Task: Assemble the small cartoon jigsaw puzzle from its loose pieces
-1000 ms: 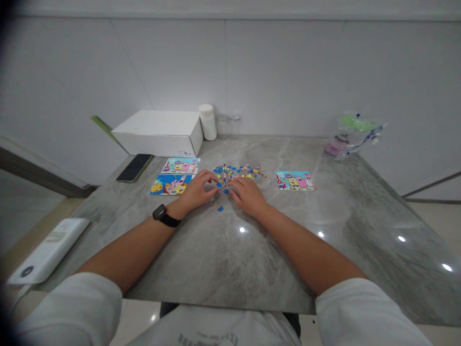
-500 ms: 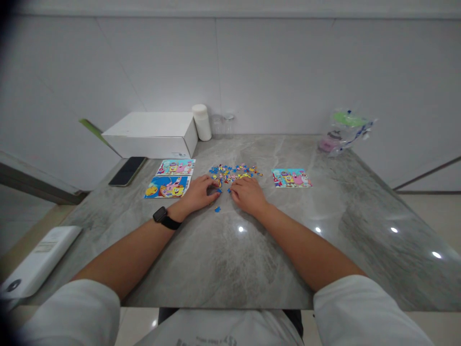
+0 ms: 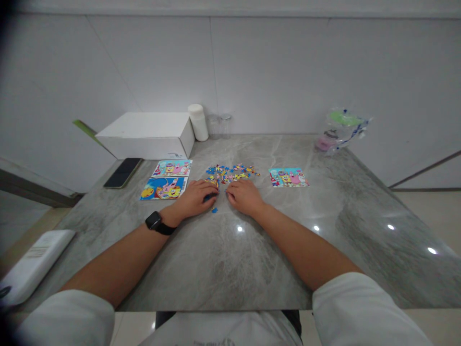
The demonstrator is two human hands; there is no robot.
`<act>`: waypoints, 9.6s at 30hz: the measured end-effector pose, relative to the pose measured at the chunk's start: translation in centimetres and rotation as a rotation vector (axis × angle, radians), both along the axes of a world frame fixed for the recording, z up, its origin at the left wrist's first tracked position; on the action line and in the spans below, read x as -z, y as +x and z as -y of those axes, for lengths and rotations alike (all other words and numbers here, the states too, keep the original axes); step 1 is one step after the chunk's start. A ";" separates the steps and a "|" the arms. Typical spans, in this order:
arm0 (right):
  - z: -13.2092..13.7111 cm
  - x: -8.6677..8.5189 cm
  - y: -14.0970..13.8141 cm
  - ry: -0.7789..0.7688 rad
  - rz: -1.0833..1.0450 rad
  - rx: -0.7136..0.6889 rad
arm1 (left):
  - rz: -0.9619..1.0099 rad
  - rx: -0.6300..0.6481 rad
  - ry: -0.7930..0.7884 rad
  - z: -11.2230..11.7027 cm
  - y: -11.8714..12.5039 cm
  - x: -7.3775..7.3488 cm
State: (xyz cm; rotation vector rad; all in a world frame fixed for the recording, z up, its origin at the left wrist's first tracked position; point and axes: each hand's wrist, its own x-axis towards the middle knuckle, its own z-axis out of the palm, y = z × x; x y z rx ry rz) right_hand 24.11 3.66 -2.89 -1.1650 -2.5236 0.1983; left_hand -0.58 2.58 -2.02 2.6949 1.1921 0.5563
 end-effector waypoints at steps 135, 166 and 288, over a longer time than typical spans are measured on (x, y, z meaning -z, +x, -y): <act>-15.8 -3.6 -1.0 -0.264 0.431 0.333 | 0.351 -0.225 0.067 -1.8 -0.7 0.6; -0.8 0.3 -1.4 -0.793 -0.899 0.056 | 0.457 -0.142 -0.137 0.9 1.8 -0.6; -3.6 -0.6 4.1 0.139 -0.478 0.217 | 0.421 -0.365 0.300 -0.2 0.3 0.4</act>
